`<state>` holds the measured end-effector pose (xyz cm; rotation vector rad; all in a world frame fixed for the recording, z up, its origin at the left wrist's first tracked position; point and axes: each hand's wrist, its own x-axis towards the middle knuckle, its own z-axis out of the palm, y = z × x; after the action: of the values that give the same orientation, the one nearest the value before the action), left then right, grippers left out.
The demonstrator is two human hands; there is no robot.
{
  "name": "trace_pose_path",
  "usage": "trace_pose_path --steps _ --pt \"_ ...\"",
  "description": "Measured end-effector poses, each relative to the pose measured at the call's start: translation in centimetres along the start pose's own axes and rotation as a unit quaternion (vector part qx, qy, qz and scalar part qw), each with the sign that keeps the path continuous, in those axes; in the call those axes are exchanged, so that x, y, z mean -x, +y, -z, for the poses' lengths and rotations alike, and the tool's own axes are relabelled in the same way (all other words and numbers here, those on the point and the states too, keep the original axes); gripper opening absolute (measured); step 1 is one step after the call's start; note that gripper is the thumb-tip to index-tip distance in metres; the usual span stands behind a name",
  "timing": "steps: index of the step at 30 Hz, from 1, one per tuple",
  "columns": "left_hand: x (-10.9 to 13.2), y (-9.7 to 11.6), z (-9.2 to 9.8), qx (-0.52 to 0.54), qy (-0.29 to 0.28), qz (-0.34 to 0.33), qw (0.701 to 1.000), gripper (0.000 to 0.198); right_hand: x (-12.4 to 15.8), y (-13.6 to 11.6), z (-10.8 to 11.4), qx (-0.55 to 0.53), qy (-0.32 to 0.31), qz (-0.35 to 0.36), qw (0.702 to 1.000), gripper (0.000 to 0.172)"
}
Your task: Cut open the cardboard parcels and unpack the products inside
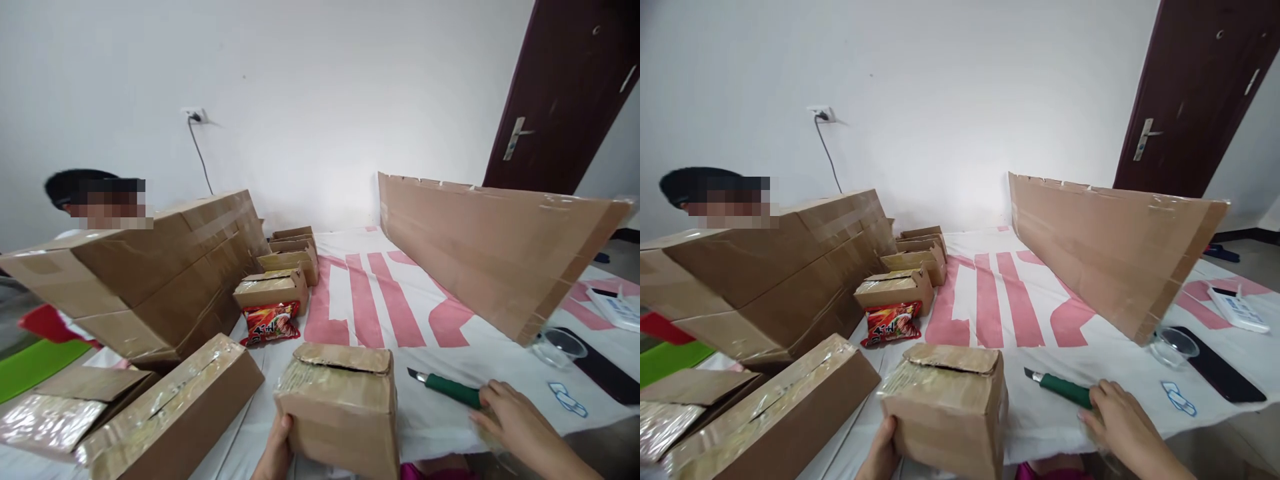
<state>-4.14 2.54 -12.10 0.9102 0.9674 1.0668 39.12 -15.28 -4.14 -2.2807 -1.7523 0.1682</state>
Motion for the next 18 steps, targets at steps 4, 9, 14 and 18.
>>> trace_pose_path --steps 4,9,14,18 --pt "0.1 -0.1 0.4 0.009 0.026 0.040 0.999 0.071 -0.3 -1.7 0.2 -0.059 0.055 0.026 0.996 0.019" --pt "0.1 -0.5 0.3 -0.007 0.057 0.025 0.998 0.068 -0.3 -6.1 0.5 -0.235 0.038 0.089 0.967 0.015" --pt "-0.1 -1.0 1.0 -0.045 0.046 0.013 0.998 0.070 -1.2 -11.1 -1.0 -0.437 -0.017 0.132 0.890 0.038" --pt "-0.5 -1.3 1.7 -0.069 0.042 -0.001 0.997 0.067 -2.4 -12.7 -2.8 -0.498 -0.006 0.101 0.861 0.021"
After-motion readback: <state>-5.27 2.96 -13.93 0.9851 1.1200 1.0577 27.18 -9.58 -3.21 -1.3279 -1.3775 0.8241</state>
